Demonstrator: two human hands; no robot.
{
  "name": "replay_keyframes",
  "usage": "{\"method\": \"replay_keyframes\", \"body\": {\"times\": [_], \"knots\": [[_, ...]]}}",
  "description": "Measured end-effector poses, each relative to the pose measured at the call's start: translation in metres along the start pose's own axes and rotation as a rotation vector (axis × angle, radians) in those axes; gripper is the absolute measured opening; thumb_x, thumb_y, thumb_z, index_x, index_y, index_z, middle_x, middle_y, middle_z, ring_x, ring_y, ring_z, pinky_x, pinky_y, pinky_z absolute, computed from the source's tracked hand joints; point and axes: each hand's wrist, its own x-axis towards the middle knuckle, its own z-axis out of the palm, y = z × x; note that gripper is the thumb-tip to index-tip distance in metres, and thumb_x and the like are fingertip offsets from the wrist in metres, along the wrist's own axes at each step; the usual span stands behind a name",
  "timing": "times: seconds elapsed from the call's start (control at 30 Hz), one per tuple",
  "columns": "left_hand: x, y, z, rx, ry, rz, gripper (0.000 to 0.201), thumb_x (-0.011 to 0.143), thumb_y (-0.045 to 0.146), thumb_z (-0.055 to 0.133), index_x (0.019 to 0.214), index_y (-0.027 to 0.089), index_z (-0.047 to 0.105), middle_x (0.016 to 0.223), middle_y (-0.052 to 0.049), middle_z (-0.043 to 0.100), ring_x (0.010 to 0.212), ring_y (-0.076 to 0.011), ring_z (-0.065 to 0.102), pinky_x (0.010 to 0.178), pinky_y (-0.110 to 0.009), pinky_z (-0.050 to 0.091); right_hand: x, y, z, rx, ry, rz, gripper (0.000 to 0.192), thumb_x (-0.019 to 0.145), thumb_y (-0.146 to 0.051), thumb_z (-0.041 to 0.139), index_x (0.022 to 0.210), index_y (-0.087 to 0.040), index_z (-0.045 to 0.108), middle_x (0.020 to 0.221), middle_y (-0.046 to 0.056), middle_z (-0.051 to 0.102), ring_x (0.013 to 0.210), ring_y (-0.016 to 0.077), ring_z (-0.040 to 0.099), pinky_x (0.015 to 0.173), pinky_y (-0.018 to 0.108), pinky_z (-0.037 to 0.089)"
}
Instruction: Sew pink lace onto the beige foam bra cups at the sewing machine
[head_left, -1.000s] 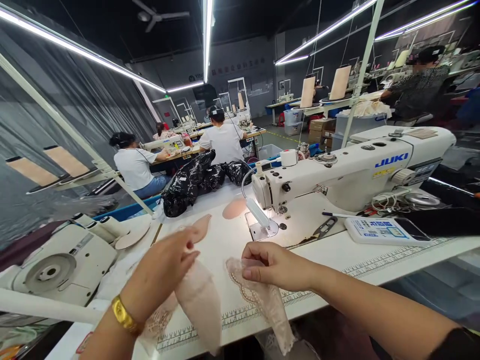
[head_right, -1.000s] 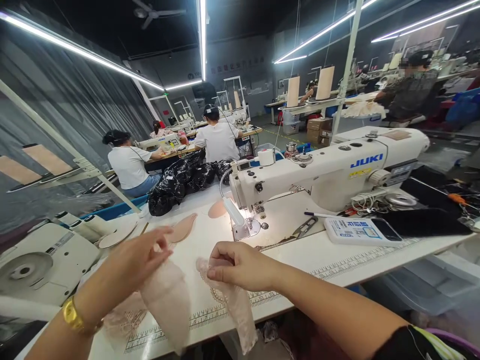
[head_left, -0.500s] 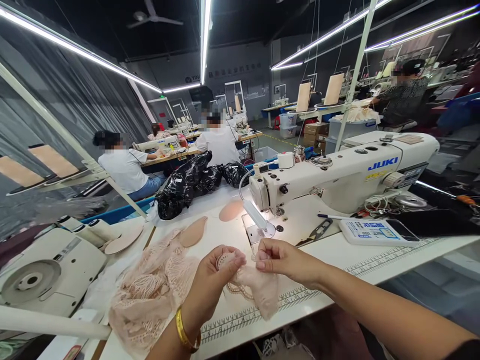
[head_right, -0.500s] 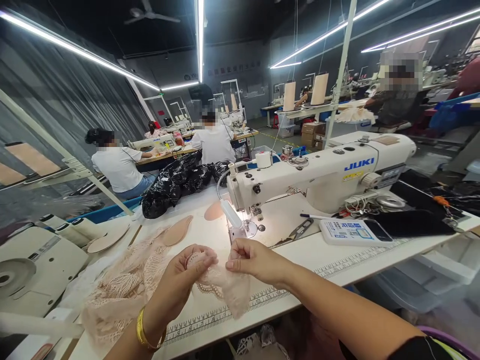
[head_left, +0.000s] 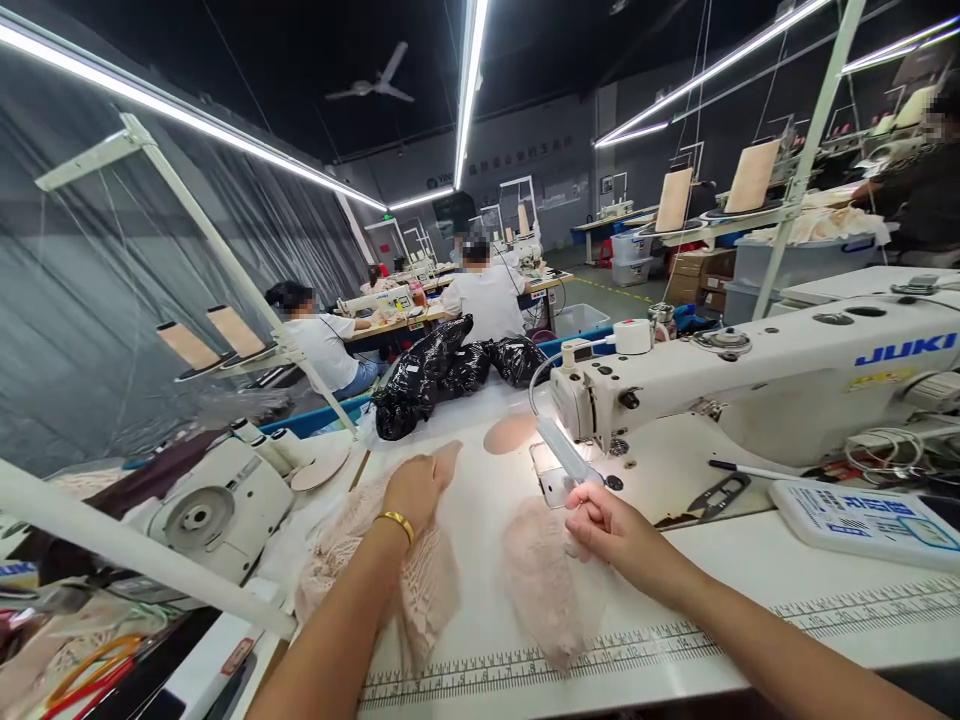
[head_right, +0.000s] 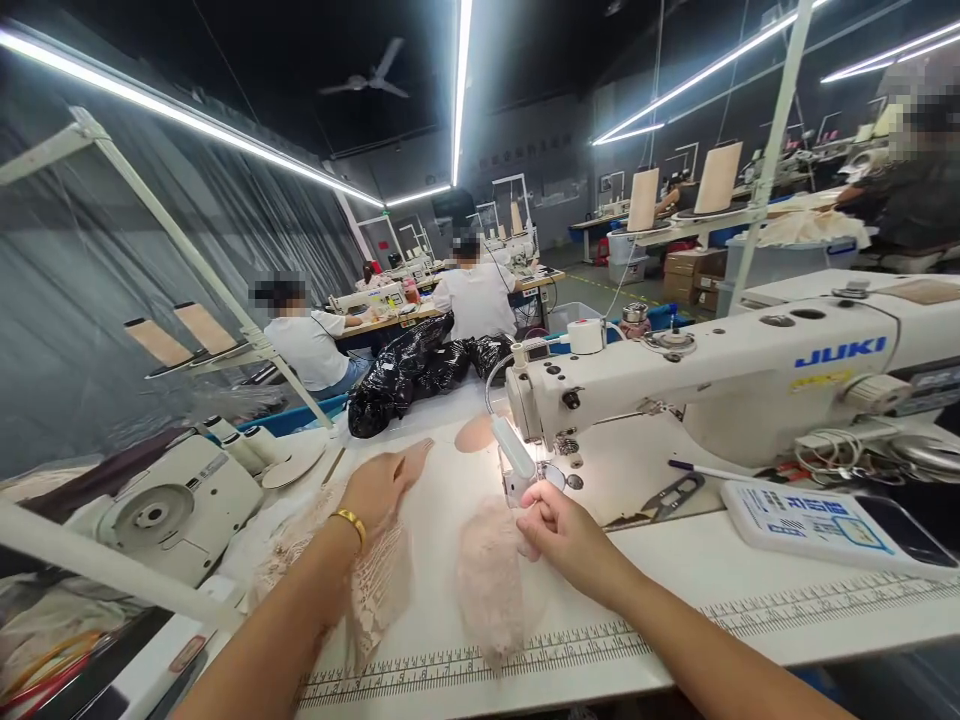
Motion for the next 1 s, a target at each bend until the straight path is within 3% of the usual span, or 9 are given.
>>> {"method": "replay_keyframes", "body": {"times": [0.2, 0.3, 0.4, 0.47, 0.6, 0.77, 0.87, 0.93, 1.0], "knots": [[0.006, -0.009, 0.015, 0.071, 0.041, -0.02, 0.02, 0.1, 0.033, 0.066, 0.097, 0.013, 0.07, 0.102, -0.007, 0.072, 0.1, -0.0223, 0.069, 0.094, -0.043, 0.056, 0.001, -0.002, 0.001, 0.066, 0.016, -0.011, 0.032, 0.093, -0.048, 0.064, 0.11, -0.024, 0.05, 0.079, -0.003, 0.061, 0.078, 0.0211, 0.065, 0.061, 0.03, 0.039], [0.003, -0.003, 0.002, -0.012, 0.13, -0.021, 0.025, 0.101, 0.03, 0.053, 0.085, 0.015, 0.067, 0.091, -0.011, 0.073, 0.096, -0.0263, 0.069, 0.089, -0.039, 0.053, 0.003, -0.005, 0.0, 0.135, 0.05, -0.017, 0.036, 0.088, -0.047, 0.069, 0.108, -0.023, 0.051, 0.08, -0.003, 0.063, 0.08, 0.0215, 0.068, 0.059, 0.028, 0.042], [-0.009, 0.01, -0.015, -0.154, 0.169, -0.02, 0.034, 0.102, 0.04, 0.041, 0.099, 0.019, 0.066, 0.088, -0.008, 0.074, 0.083, -0.0247, 0.069, 0.073, -0.034, 0.052, 0.006, -0.004, -0.002, 0.219, 0.093, -0.012, 0.04, 0.085, -0.05, 0.072, 0.107, -0.023, 0.053, 0.084, 0.0, 0.069, 0.076, 0.0196, 0.068, 0.059, 0.028, 0.044], [-0.025, 0.023, -0.022, -0.337, 0.087, 0.04, 0.038, 0.099, 0.051, 0.044, 0.102, 0.021, 0.067, 0.088, -0.004, 0.075, 0.077, -0.0214, 0.068, 0.066, -0.029, 0.051, 0.007, -0.003, -0.004, 0.256, 0.109, -0.008, 0.043, 0.086, -0.056, 0.071, 0.106, -0.022, 0.054, 0.091, 0.003, 0.073, 0.075, 0.0187, 0.068, 0.06, 0.028, 0.045], [-0.06, 0.055, -0.017, -0.802, -0.238, 0.132, 0.043, 0.087, 0.061, 0.058, 0.093, 0.02, 0.068, 0.078, -0.002, 0.068, 0.068, -0.0179, 0.06, 0.06, -0.026, 0.044, 0.006, -0.005, -0.005, 0.293, 0.114, -0.027, 0.05, 0.093, -0.069, 0.061, 0.104, -0.021, 0.058, 0.092, 0.004, 0.072, 0.076, 0.0188, 0.068, 0.06, 0.028, 0.046], [-0.068, 0.077, -0.008, -0.681, -0.288, 0.2, 0.037, 0.091, 0.056, 0.055, 0.085, 0.021, 0.064, 0.07, 0.0, 0.061, 0.067, -0.019, 0.055, 0.061, -0.029, 0.041, -0.004, -0.015, 0.001, 0.191, 0.09, -0.101, 0.038, 0.089, -0.051, 0.074, 0.108, -0.023, 0.057, 0.079, -0.003, 0.062, 0.07, 0.0162, 0.061, 0.063, 0.029, 0.049], [-0.058, 0.084, -0.017, -0.619, -0.251, 0.354, 0.037, 0.089, 0.056, 0.061, 0.107, 0.023, 0.065, 0.107, -0.007, 0.071, 0.102, -0.0279, 0.064, 0.086, -0.038, 0.05, -0.015, -0.027, 0.005, -0.026, 0.085, -0.173, 0.024, 0.092, -0.033, 0.07, 0.111, -0.025, 0.059, 0.077, -0.005, 0.06, 0.071, 0.0154, 0.059, 0.065, 0.028, 0.048], [-0.049, 0.09, -0.024, -0.633, -0.334, 0.515, 0.046, 0.082, 0.052, 0.072, 0.119, 0.026, 0.061, 0.127, -0.008, 0.066, 0.123, -0.0306, 0.058, 0.103, -0.042, 0.047, -0.022, -0.04, 0.006, -0.209, 0.039, -0.252, 0.022, 0.094, -0.026, 0.065, 0.116, -0.025, 0.061, 0.079, -0.004, 0.064, 0.072, 0.0152, 0.06, 0.067, 0.027, 0.047], [-0.041, 0.094, -0.029, -0.636, -0.471, 0.642, 0.041, 0.078, 0.047, 0.075, 0.109, 0.025, 0.061, 0.118, -0.005, 0.068, 0.115, -0.0283, 0.061, 0.099, -0.04, 0.05, -0.026, -0.052, 0.003, -0.385, 0.024, -0.362, 0.025, 0.095, -0.021, 0.063, 0.12, -0.025, 0.061, 0.083, -0.002, 0.069, 0.075, 0.0155, 0.063, 0.068, 0.027, 0.046]]}}
